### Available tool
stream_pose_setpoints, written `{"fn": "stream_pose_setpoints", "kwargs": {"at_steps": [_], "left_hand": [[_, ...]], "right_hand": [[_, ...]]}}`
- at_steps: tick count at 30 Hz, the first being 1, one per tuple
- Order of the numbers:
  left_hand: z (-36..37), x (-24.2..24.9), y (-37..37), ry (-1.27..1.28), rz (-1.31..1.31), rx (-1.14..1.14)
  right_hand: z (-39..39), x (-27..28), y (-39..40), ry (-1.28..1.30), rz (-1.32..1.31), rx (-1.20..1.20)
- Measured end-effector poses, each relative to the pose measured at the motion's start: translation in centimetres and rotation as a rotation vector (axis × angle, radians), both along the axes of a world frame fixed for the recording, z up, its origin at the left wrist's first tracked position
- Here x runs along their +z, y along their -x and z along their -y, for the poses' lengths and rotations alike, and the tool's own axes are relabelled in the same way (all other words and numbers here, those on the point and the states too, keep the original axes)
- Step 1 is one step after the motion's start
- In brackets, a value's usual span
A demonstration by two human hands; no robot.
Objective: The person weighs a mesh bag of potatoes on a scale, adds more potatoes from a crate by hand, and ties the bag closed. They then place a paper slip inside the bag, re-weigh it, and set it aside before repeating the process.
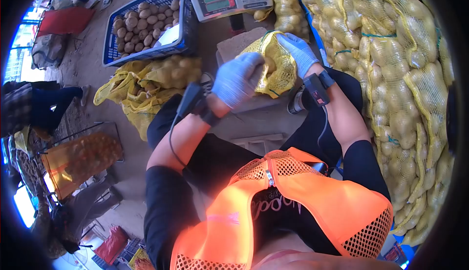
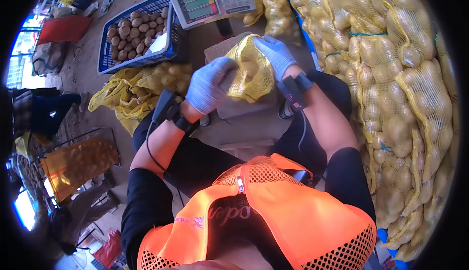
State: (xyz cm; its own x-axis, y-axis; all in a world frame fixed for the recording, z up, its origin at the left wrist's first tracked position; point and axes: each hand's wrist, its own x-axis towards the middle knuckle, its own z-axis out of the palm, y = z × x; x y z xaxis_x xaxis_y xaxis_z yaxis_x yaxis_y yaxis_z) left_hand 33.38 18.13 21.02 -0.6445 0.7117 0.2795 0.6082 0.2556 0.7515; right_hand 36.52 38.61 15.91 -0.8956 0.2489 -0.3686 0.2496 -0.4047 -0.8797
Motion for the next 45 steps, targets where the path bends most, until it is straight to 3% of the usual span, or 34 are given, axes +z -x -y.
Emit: {"fn": "stream_pose_setpoints", "kwargs": {"at_steps": [2,3,4,5,8,10,12,15,18,21,27,31,35,37,39,41,45], "left_hand": [[-1.3,-0.9,-1.2,-0.12,-0.042,-0.141],[-1.8,-1.7,-1.4,0.006,-0.064,-0.178],[-1.9,-2.5,-1.1,0.289,-0.083,-0.184],[-2.0,-3.1,-0.7,0.622,-0.263,-0.172],[-0.3,-0.1,1.4,0.589,-0.29,-0.22],[-0.6,1.8,2.3,1.033,-0.196,-0.13],[1.5,2.3,3.1,0.917,-0.266,-0.151],[3.2,1.7,2.9,0.724,-0.424,-0.15],[3.4,2.7,2.2,0.401,-0.486,-0.131],[2.8,3.9,2.6,0.272,-0.565,-0.003],[2.4,0.4,4.8,0.488,-0.499,0.018],[2.3,1.6,4.5,0.359,-0.536,0.036],[2.1,3.3,3.8,0.171,-0.561,0.086],[2.0,2.3,4.3,0.194,-0.522,0.1],[1.8,0.4,4.8,0.211,-0.487,0.114],[1.6,-2.0,4.9,0.306,-0.372,0.139],[2.2,-1.8,4.5,0.294,-0.337,0.089]], "right_hand": [[1.3,0.2,0.7,0.014,0.025,0.044],[1.7,0.5,0.9,-0.032,0.057,0.057],[1.7,0.2,1.1,-0.012,0.056,0.06],[1.3,0.0,1.3,0.0,0.054,0.058],[-0.3,1.0,1.1,0.093,0.099,0.048],[-1.4,1.1,0.9,0.158,0.107,-0.02],[-1.3,1.6,1.1,0.261,0.156,-0.151],[-2.2,1.9,-0.3,0.377,0.089,0.021],[-1.5,4.5,-1.1,0.388,0.143,0.023],[-1.7,5.3,-0.3,0.4,0.145,-0.047],[-1.6,1.9,2.7,0.068,0.233,-0.116],[-1.8,3.4,2.4,0.184,0.186,-0.163],[-3.0,3.8,1.1,0.386,0.076,-0.044],[-3.2,3.4,2.0,0.29,0.101,-0.089],[-3.0,1.7,2.6,-0.034,0.162,-0.154],[-2.9,1.1,2.8,-0.027,0.181,-0.151],[-1.7,1.5,2.5,-0.211,0.209,-0.103]]}}
